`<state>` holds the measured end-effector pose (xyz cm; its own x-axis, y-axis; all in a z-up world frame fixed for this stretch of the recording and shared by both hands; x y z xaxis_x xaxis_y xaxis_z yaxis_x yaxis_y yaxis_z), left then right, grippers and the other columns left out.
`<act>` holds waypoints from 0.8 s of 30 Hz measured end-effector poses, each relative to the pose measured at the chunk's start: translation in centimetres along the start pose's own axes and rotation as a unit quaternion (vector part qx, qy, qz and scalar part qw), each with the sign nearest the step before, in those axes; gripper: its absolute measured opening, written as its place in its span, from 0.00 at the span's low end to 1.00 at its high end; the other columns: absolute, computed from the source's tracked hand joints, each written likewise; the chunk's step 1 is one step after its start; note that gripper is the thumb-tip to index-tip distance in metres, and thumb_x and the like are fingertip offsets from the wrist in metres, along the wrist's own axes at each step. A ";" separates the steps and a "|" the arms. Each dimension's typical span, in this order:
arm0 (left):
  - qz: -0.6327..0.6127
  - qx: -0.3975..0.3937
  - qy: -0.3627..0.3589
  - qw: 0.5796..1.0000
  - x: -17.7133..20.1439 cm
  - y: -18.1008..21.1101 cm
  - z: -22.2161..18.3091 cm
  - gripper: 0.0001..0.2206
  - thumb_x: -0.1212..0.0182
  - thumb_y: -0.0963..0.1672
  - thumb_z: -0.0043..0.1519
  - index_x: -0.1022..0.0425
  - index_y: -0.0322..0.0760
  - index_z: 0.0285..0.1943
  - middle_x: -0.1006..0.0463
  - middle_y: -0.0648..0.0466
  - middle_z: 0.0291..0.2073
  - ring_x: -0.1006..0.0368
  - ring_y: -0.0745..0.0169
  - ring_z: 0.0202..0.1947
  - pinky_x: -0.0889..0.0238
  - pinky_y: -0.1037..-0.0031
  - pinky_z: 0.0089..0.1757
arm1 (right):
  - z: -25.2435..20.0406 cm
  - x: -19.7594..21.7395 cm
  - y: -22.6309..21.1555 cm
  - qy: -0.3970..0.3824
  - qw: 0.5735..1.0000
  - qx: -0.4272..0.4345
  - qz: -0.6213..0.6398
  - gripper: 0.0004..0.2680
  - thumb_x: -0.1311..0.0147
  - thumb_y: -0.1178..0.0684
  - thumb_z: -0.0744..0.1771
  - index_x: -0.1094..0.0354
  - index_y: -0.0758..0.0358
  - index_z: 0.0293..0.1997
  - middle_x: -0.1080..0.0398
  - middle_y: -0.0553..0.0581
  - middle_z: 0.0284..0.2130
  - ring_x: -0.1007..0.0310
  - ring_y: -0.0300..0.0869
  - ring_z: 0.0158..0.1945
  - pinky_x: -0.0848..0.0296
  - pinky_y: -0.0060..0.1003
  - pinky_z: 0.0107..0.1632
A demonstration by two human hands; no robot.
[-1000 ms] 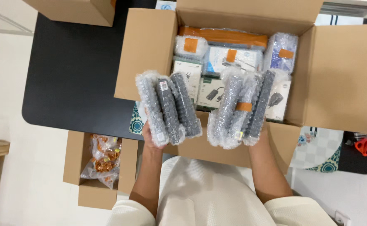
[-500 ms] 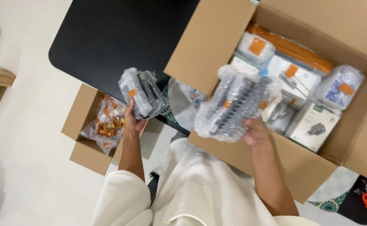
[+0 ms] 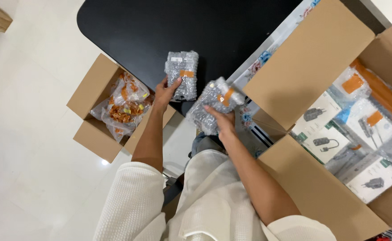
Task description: The person places several small boxed items and bubble-wrapped components into a large cardboard shipping box, arranging them to fit inside.
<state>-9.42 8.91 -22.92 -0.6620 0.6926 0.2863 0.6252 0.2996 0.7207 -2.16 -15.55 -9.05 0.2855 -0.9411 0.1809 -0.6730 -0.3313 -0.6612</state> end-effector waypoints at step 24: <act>0.139 -0.312 -0.020 0.940 -11.9 2.8 -10.8 0.20 0.36 0.46 0.66 0.26 0.34 0.66 0.22 0.40 0.53 0.25 0.36 0.56 0.34 0.53 0.58 | 3.8 2.9 -3.2 0.116 0.956 -0.078 0.257 0.26 0.31 0.52 0.64 0.39 0.67 0.69 0.37 0.69 0.63 0.40 0.62 0.71 0.37 0.55 0.66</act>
<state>-4.30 -5.57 -17.46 -0.4854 0.7145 0.5038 0.3996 -0.3312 0.8547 3.42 -16.96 -9.18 -0.2567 -0.9660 0.0292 -0.7831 0.1902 -0.5921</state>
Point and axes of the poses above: each hand's wrist, its own z-axis towards the middle knuckle, its own x-axis out of the back of the hand, y = z × x, the point moved 5 cm from there along z, towards the middle knuckle
